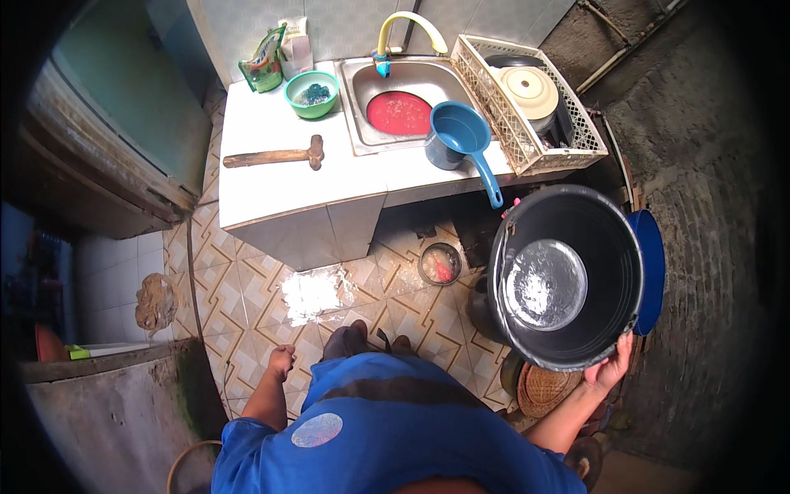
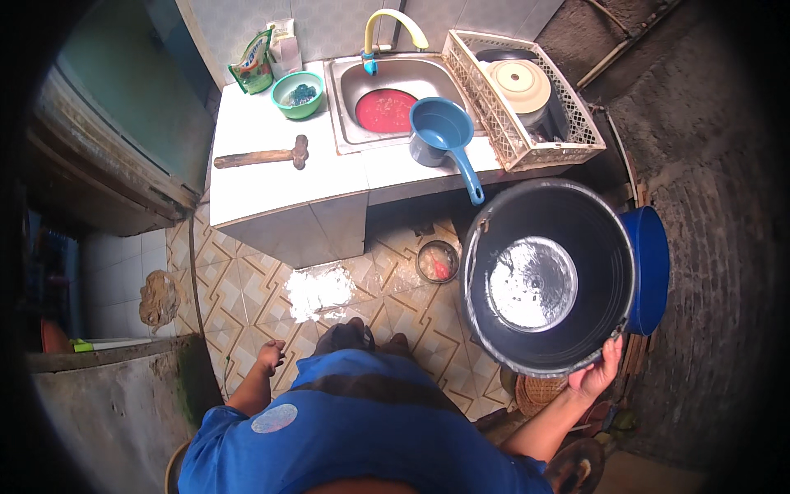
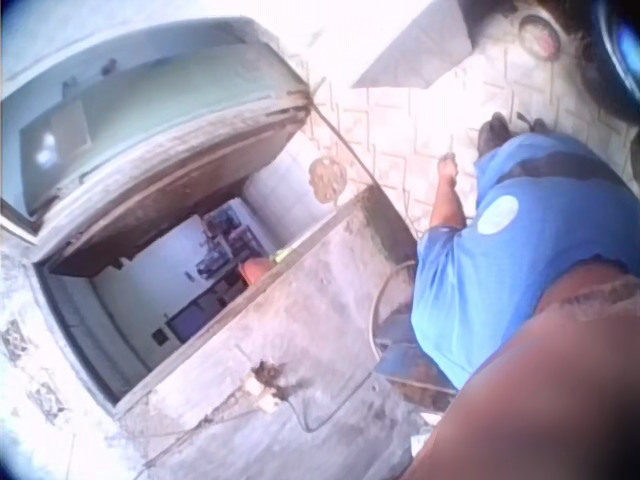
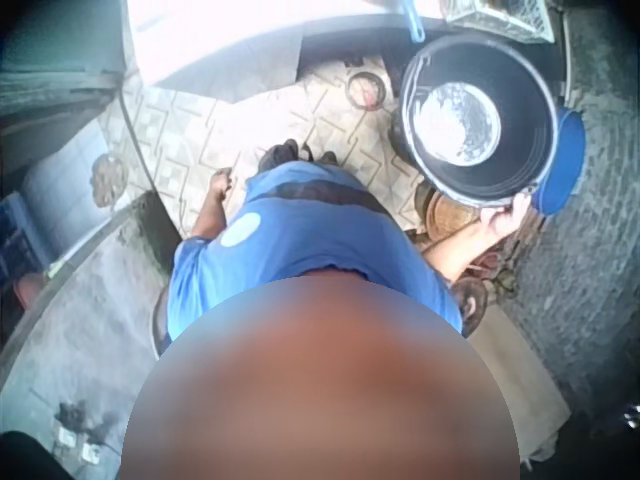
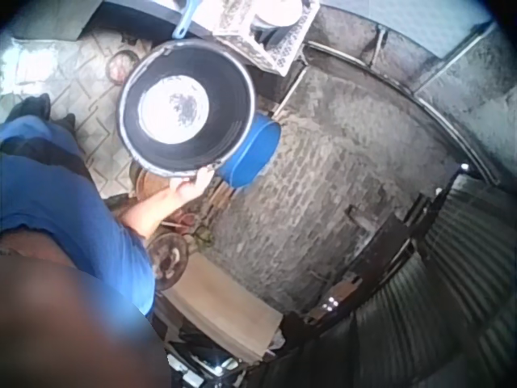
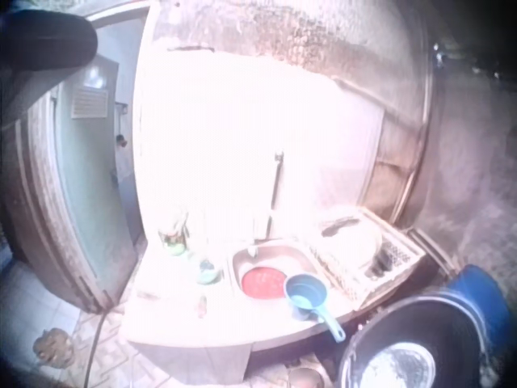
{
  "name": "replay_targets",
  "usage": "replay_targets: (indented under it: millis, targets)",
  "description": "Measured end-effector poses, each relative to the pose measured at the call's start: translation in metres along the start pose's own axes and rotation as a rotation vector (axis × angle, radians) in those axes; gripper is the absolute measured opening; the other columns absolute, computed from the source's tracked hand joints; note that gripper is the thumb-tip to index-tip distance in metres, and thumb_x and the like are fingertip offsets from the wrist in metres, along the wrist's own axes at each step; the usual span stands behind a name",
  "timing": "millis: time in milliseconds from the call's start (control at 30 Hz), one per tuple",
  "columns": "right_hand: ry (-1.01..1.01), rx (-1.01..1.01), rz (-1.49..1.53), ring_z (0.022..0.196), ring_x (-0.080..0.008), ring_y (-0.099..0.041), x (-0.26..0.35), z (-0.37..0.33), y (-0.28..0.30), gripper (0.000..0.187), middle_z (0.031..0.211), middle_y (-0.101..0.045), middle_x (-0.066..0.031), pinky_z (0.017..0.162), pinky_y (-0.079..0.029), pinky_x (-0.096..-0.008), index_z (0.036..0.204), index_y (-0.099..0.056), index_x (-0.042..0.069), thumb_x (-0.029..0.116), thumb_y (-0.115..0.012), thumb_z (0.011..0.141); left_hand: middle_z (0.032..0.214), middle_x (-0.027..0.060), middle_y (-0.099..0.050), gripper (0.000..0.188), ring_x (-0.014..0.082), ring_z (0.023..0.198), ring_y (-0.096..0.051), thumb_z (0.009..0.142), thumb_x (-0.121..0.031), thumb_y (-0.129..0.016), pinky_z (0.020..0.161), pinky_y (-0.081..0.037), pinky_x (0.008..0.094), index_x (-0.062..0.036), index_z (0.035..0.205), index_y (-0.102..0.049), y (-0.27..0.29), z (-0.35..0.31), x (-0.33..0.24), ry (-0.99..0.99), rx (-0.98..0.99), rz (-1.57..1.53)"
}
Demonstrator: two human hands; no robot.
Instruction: The person fills a small black bucket with water from a tap and pours it into a larger blue barrel, repeating this several times. Then the person moves to a storage area and repeatedly picks up wooden planks from a rack, carrying them to a nearby table and stacking them.
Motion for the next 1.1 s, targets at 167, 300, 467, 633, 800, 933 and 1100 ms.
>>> replay_targets:
  millis: [167,300,467,633,800,933,1100]
  targets:
    - [0.089,0.145,0.205,0.116,-0.0294,-0.055,0.003,0.011,-0.065,0.042,0.122,-0.058,-0.0176,0.101,-0.043,-0.0432,0.130,-0.046,-0.001,0.008,-0.045,0.089,0.074,0.0023,-0.054,0.014,0.0134,0.059,-0.048,0.089,-0.018,-0.059,0.049,-0.041,0.0278,-0.0077,0.099,-0.059,-0.003,0.013,-0.015,-0.060,0.010,-0.027]
    - [-0.038,0.129,0.199,0.110,-0.0261,-0.058,-0.042,0.030,-0.134,0.040,0.122,-0.058,-0.0163,0.098,-0.045,-0.0396,0.128,-0.047,-0.002,0.007,-0.046,0.089,0.076,0.0017,-0.054,0.015,0.0141,0.061,-0.048,0.089,-0.018,-0.059,0.050,-0.041,0.0286,-0.0079,0.099,-0.059,0.005,0.022,-0.008,-0.045,0.004,-0.024]
    - [-0.264,0.238,0.217,0.096,-0.0179,-0.062,-0.134,0.057,-0.225,0.035,0.111,-0.062,-0.0109,0.084,-0.050,-0.0311,0.126,-0.048,0.001,0.008,-0.050,0.092,0.080,0.0033,-0.055,0.017,0.0172,0.067,-0.049,0.088,-0.023,-0.059,0.054,-0.042,0.0305,-0.0106,0.101,-0.059,0.025,0.023,0.012,-0.008,-0.013,-0.050]
    - [-0.366,0.303,0.279,0.054,-0.0039,-0.046,-0.182,0.073,-0.273,0.020,0.081,-0.060,-0.0001,0.049,-0.036,-0.0176,0.113,-0.054,0.003,0.009,-0.051,0.093,0.089,0.0057,-0.057,0.024,0.0227,0.081,-0.054,0.087,-0.030,-0.060,0.064,-0.046,0.0356,-0.0107,0.101,-0.059,0.047,0.020,0.038,0.015,-0.033,-0.091]
    - [-0.393,0.318,0.345,0.055,-0.0013,-0.046,-0.175,0.071,-0.278,0.004,0.074,-0.056,0.0034,0.048,-0.037,-0.0151,0.096,-0.056,0.008,0.007,-0.055,0.092,0.106,0.0088,-0.057,0.034,0.0292,0.095,-0.057,0.085,-0.031,-0.060,0.074,-0.047,0.0430,-0.0107,0.111,-0.055,0.062,0.024,0.060,0.114,-0.022,-0.089]
    - [-0.269,0.206,0.305,0.066,-0.0067,-0.050,-0.125,0.066,-0.245,0.019,0.086,-0.060,-0.0024,0.059,-0.041,-0.0199,0.110,-0.055,0.002,0.008,-0.053,0.092,0.118,0.0103,-0.054,0.040,0.0334,0.105,-0.055,0.084,-0.029,-0.059,0.080,-0.047,0.0467,-0.0121,0.119,-0.050,0.060,0.036,0.058,0.171,0.041,-0.048]
    - [0.001,0.101,0.406,0.110,-0.0270,-0.059,-0.049,0.065,-0.178,0.038,0.121,-0.058,-0.0169,0.096,-0.048,-0.0417,0.128,-0.047,-0.001,0.017,-0.048,0.094,0.120,0.0104,-0.053,0.040,0.0342,0.112,-0.052,0.083,-0.029,-0.058,0.087,-0.044,0.0492,-0.0136,0.119,-0.051,0.039,0.057,0.028,0.171,0.099,0.036]
Point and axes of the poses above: each hand's wrist, its own z-axis towards the middle knuckle, its own y-axis out of the back of the hand, x = y × z, the point moved 2 cm from there along z, towards the middle knuckle
